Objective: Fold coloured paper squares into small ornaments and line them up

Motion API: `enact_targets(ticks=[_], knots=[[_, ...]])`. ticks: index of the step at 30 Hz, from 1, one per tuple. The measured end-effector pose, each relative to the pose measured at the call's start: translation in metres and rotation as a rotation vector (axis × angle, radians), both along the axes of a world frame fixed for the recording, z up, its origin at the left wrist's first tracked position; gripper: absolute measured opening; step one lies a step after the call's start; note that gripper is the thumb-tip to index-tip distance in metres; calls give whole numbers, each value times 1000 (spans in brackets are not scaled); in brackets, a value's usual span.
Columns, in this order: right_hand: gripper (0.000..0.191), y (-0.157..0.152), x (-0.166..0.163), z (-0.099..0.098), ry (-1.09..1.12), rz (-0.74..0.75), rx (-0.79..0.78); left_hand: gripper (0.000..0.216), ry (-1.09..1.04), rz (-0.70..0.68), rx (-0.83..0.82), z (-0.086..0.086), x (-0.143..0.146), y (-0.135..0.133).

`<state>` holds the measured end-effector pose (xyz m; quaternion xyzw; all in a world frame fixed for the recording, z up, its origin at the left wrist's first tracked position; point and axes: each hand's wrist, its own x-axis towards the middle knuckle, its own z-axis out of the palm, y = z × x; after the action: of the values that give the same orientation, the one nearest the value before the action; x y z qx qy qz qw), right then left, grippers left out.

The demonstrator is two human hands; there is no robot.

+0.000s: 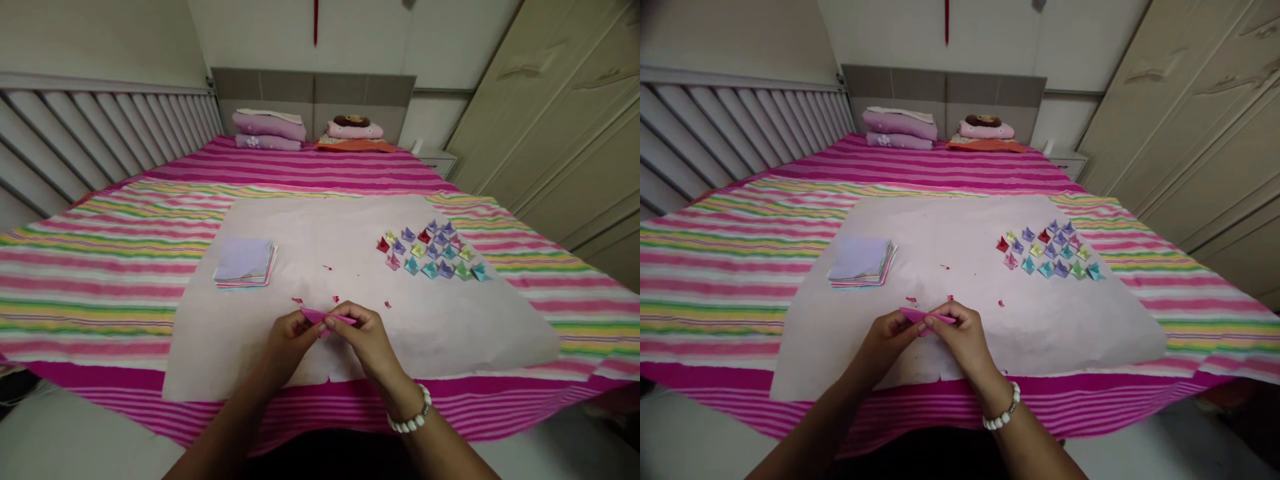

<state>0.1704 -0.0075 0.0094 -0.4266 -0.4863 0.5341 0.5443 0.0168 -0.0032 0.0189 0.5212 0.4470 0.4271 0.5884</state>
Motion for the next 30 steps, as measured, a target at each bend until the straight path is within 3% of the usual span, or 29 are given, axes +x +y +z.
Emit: enact_targets(ticks=[7, 11, 14, 23, 30], knots=[[11, 2, -7, -2, 87, -180, 12, 23, -152, 70, -150, -6, 6, 0], [19, -2, -10, 2, 82, -110, -6, 24, -258, 175, -182, -10, 4, 4], [28, -3, -9, 8, 138, -24, -63, 24, -335, 127, -213, -7, -1, 6], [22, -2, -8, 17, 244, 33, -160, 26, -401, 13, -245, -1, 0, 2], [20, -1, -4, 19, 269, 44, -179, 24, -295, -48, -207, -2, -2, 3]])
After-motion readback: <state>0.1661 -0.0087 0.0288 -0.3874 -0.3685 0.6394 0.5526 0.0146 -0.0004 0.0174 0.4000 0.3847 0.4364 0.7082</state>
